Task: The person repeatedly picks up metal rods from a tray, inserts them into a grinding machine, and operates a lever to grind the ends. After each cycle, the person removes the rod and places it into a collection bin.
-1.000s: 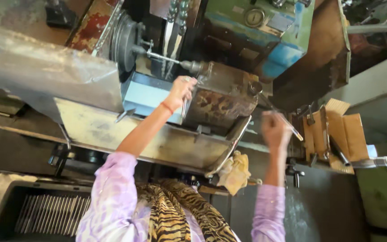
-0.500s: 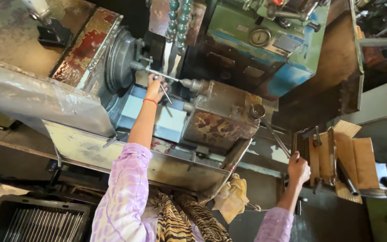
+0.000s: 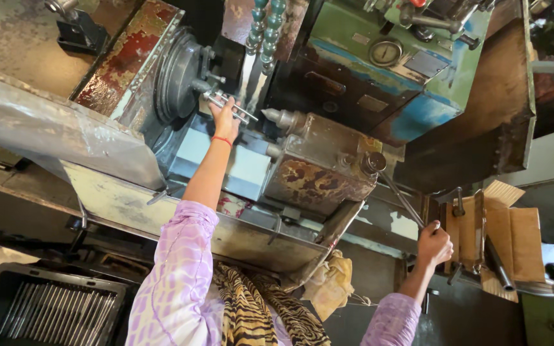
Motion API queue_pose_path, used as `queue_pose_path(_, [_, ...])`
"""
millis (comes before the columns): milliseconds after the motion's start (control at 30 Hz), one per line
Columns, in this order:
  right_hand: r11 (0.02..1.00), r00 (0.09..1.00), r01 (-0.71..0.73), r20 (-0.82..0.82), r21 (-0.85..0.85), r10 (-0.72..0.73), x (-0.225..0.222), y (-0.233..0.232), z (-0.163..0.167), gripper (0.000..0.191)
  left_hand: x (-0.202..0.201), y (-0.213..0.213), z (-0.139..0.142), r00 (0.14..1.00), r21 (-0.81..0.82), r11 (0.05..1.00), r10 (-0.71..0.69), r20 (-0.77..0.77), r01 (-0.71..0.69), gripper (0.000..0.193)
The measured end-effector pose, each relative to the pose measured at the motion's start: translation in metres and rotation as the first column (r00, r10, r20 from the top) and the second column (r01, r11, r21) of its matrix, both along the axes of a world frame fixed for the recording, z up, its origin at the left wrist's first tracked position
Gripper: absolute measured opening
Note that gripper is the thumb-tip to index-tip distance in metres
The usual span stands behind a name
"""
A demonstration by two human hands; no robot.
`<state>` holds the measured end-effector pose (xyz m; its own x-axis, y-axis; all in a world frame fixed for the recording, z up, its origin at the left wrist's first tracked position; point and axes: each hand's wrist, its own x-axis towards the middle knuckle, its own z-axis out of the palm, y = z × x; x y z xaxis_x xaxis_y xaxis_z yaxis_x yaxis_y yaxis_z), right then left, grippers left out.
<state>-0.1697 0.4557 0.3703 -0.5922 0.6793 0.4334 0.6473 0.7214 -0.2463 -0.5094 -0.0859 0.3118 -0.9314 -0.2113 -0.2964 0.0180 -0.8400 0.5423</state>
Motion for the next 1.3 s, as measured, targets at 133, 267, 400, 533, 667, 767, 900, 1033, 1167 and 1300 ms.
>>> queue_pose_path(133, [0.99,0.994,-0.083,0.064,-0.11,0.09,0.008,0.003,0.003,0.054,0.0,0.005,0.001,0.997,0.024,0.998,0.059,-0.055,-0.057,0.06])
queue_pose_path(267, [0.993,0.996,-0.031,0.079,-0.116,0.04,0.015,-0.003,0.0,0.055,0.0,0.006,0.001,0.989,0.093,0.994,0.065,-0.136,-0.053,0.063])
queue_pose_path(400, [0.994,0.992,-0.007,0.125,-0.113,0.021,0.019,-0.011,-0.004,0.059,-0.001,0.005,0.002,0.992,0.091,0.994,0.073,-0.099,-0.064,0.062])
queue_pose_path(533, [0.989,0.988,-0.104,0.106,-0.106,0.115,0.023,-0.007,-0.002,0.06,0.0,0.006,0.003,0.995,0.083,0.994,0.07,-0.071,-0.064,0.062])
queue_pose_path(667, [0.986,0.989,-0.106,0.093,-0.126,0.118,0.031,-0.004,-0.004,0.061,0.003,0.006,0.004,0.989,0.127,0.99,0.078,-0.126,-0.062,0.062])
queue_pose_path(767, [0.989,0.992,-0.099,0.073,-0.11,0.107,0.036,-0.007,-0.008,0.058,0.005,0.006,0.007,0.982,0.148,0.988,0.077,-0.173,-0.051,0.062])
queue_pose_path(900, [0.956,0.945,-0.293,-0.145,0.013,0.292,0.048,-0.01,-0.013,0.054,0.005,0.007,0.015,0.994,0.12,0.99,0.086,-0.067,-0.077,0.063])
queue_pose_path(1033, [0.972,0.979,-0.206,-0.029,-0.116,0.204,0.06,-0.007,-0.018,0.05,0.007,0.007,0.021,0.993,0.126,0.986,0.116,-0.024,-0.112,0.064])
queue_pose_path(1167, [0.985,0.994,-0.104,0.031,-0.137,0.109,0.062,-0.005,-0.024,0.044,0.009,0.005,0.019,0.984,0.146,0.983,0.129,-0.124,-0.111,0.065])
queue_pose_path(1300, [0.948,0.943,-0.308,-0.155,-0.079,0.293,0.068,-0.021,-0.016,0.047,0.009,0.005,0.015,0.993,0.099,0.989,0.11,-0.039,-0.106,0.062])
